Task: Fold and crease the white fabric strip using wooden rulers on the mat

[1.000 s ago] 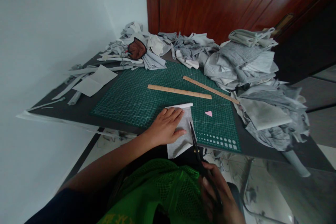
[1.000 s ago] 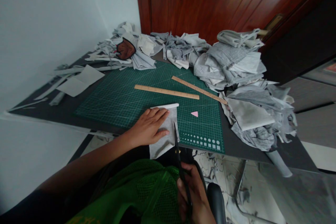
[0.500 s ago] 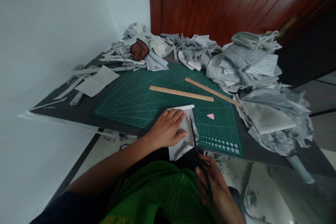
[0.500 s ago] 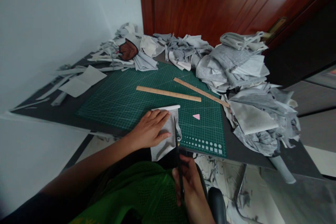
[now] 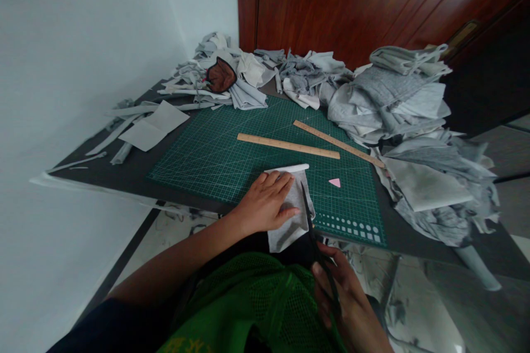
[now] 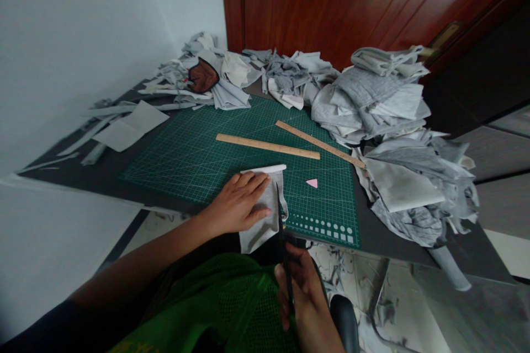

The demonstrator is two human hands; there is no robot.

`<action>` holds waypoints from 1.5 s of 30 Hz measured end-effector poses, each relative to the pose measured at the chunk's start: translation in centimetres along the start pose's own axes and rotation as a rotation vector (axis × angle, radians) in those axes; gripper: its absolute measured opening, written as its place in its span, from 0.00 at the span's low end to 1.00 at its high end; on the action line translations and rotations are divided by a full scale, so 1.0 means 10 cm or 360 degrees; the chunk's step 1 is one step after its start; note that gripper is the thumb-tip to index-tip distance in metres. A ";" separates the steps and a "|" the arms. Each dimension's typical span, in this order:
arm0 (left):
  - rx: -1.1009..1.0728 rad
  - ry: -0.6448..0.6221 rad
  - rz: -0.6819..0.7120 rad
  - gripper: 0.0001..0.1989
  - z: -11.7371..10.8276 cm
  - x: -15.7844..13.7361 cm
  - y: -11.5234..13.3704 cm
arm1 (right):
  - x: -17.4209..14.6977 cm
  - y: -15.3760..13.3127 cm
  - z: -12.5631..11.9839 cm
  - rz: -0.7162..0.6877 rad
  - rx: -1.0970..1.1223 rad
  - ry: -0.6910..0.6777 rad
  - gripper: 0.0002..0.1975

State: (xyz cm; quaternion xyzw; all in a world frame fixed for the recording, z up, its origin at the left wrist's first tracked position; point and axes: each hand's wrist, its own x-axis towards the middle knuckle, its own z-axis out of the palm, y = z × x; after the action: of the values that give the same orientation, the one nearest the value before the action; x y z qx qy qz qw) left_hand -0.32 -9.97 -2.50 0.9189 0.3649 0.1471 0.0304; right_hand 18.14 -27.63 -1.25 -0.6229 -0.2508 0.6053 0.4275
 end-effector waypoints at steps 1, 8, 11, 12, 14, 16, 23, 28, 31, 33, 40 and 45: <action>-0.0006 -0.0003 0.0003 0.37 0.00 0.00 0.00 | 0.00 0.00 0.00 0.0003 0.0001 0.0001 0.36; -0.0021 -0.0002 0.0000 0.36 0.00 0.00 -0.01 | -0.02 0.03 0.03 -0.0018 -0.0012 0.0037 0.35; -0.0022 -0.0005 0.0007 0.36 -0.01 0.01 -0.01 | -0.02 0.04 0.02 -0.0024 0.0048 0.0046 0.36; -0.0023 -0.0003 0.0009 0.36 -0.01 0.01 -0.01 | -0.02 0.04 0.03 -0.0029 0.0076 0.0046 0.37; -0.0024 0.0001 0.0009 0.37 0.00 0.00 -0.01 | -0.03 0.03 0.04 -0.0050 0.0107 0.0051 0.36; -0.0023 0.0002 -0.0001 0.37 0.01 0.00 -0.01 | -0.05 0.01 0.06 -0.0070 0.0110 0.0070 0.35; 0.0003 0.0002 -0.0004 0.37 0.00 0.01 -0.01 | -0.04 -0.06 0.09 -0.0061 0.0167 0.0018 0.33; 0.0027 -0.0009 0.0018 0.41 -0.02 -0.03 0.05 | -0.07 -0.07 -0.04 0.0052 0.0190 -0.0013 0.33; -0.0003 -0.0031 0.0059 0.49 -0.06 -0.11 0.18 | -0.16 -0.02 -0.13 0.0126 0.0218 -0.0008 0.32; -0.0009 -0.0048 0.0085 0.52 -0.10 -0.16 0.26 | -0.23 0.01 -0.17 0.0173 0.0215 -0.0012 0.31; 0.0141 -0.0140 0.0127 0.18 -0.16 -0.01 0.18 | -0.28 0.06 -0.11 0.0111 0.0188 -0.0052 0.32; 0.0312 -0.0148 0.0150 0.07 -0.22 0.15 0.03 | -0.28 0.11 -0.09 0.0127 0.0238 0.0006 0.34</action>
State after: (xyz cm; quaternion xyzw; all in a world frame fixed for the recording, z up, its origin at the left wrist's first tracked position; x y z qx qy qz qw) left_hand 0.26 -9.25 0.07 0.9394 0.3320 0.0691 -0.0495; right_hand 18.43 -30.72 -0.76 -0.5999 -0.1791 0.6376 0.4489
